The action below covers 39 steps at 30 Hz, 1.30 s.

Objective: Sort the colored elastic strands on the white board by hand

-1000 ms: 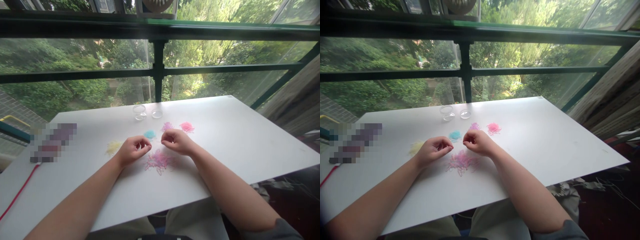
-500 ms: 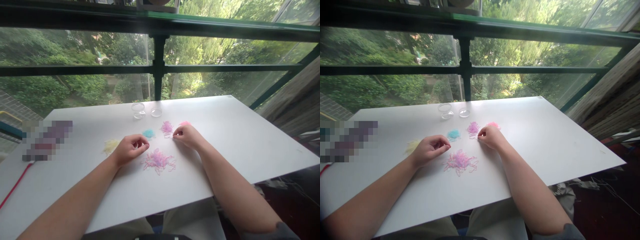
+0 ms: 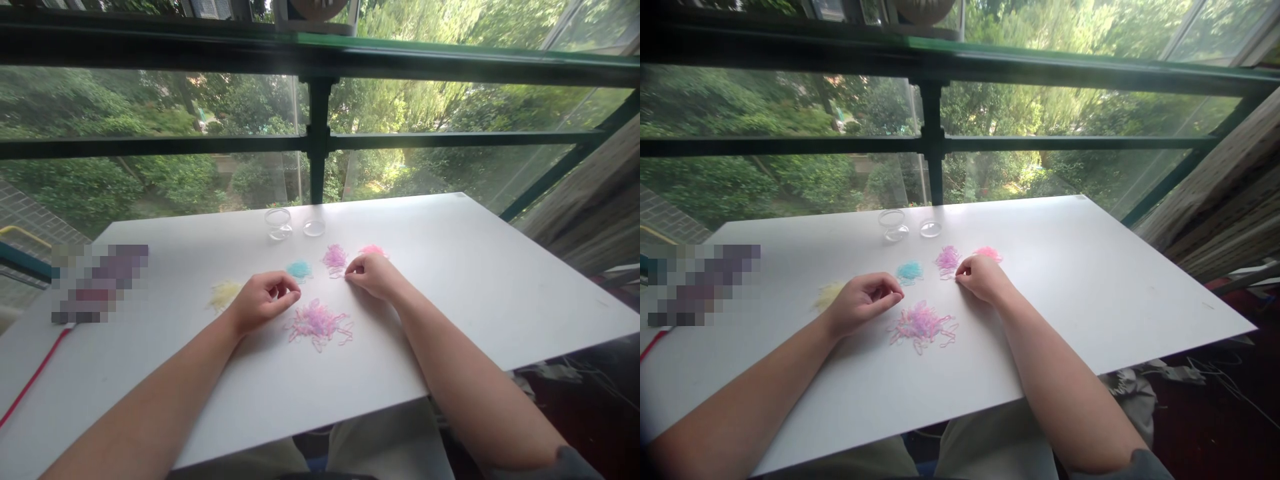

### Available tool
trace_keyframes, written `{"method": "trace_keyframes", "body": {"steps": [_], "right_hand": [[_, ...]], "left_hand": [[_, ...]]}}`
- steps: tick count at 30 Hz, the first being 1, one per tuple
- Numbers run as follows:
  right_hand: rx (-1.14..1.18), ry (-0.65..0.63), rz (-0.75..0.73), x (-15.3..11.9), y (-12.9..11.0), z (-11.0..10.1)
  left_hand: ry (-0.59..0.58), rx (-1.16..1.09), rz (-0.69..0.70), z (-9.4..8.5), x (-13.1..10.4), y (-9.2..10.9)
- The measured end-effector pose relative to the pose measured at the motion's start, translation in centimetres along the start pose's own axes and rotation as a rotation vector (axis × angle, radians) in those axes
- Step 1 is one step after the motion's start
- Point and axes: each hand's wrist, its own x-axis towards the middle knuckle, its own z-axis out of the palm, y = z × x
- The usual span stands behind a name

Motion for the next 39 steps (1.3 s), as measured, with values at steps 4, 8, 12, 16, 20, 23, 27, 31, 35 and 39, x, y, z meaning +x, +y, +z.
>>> {"method": "trace_keyframes", "body": {"steps": [4, 8, 12, 16, 20, 23, 27, 31, 35, 39], "right_hand": [[0.005, 0.028, -0.01, 0.0, -0.1, 0.0], [0.056, 0.05, -0.105, -0.3, -0.6, 0.1], [0.139, 0.045, -0.36, -1.3, -2.3, 0.9], [0.197, -0.032, -0.534, -2.4, -4.3, 2.1], [0.177, -0.092, -0.543, -2.7, -4.6, 2.8], [0.172, -0.118, -0.532, -2.6, -4.4, 2.9], [0.158, -0.105, -0.521, -2.7, -4.4, 3.0], [0.16, -0.108, -0.521, -2.8, -4.5, 3.0], [0.177, -0.13, -0.508, -2.8, -4.5, 2.9], [0.185, -0.13, -0.484, -2.8, -4.4, 2.6]], "left_hand": [[-0.004, 0.021, 0.01, 0.0, 0.0, 0.1], [0.004, 0.079, 0.042, 0.0, 0.1, 0.5], [0.032, 0.093, 0.082, 0.4, 0.1, 0.7], [-0.014, 0.078, 0.119, 1.0, -0.1, 0.7], [-0.047, 0.103, 0.127, 1.1, -0.2, 0.5], [-0.038, 0.073, 0.126, 1.1, -0.3, 0.6], [-0.021, 0.041, 0.142, 1.2, -0.4, 0.8], [-0.009, 0.05, 0.141, 1.2, -0.4, 0.8], [-0.007, 0.057, 0.137, 1.0, -0.4, 0.8], [0.007, 0.067, 0.135, 0.7, -0.5, 0.9]]}}
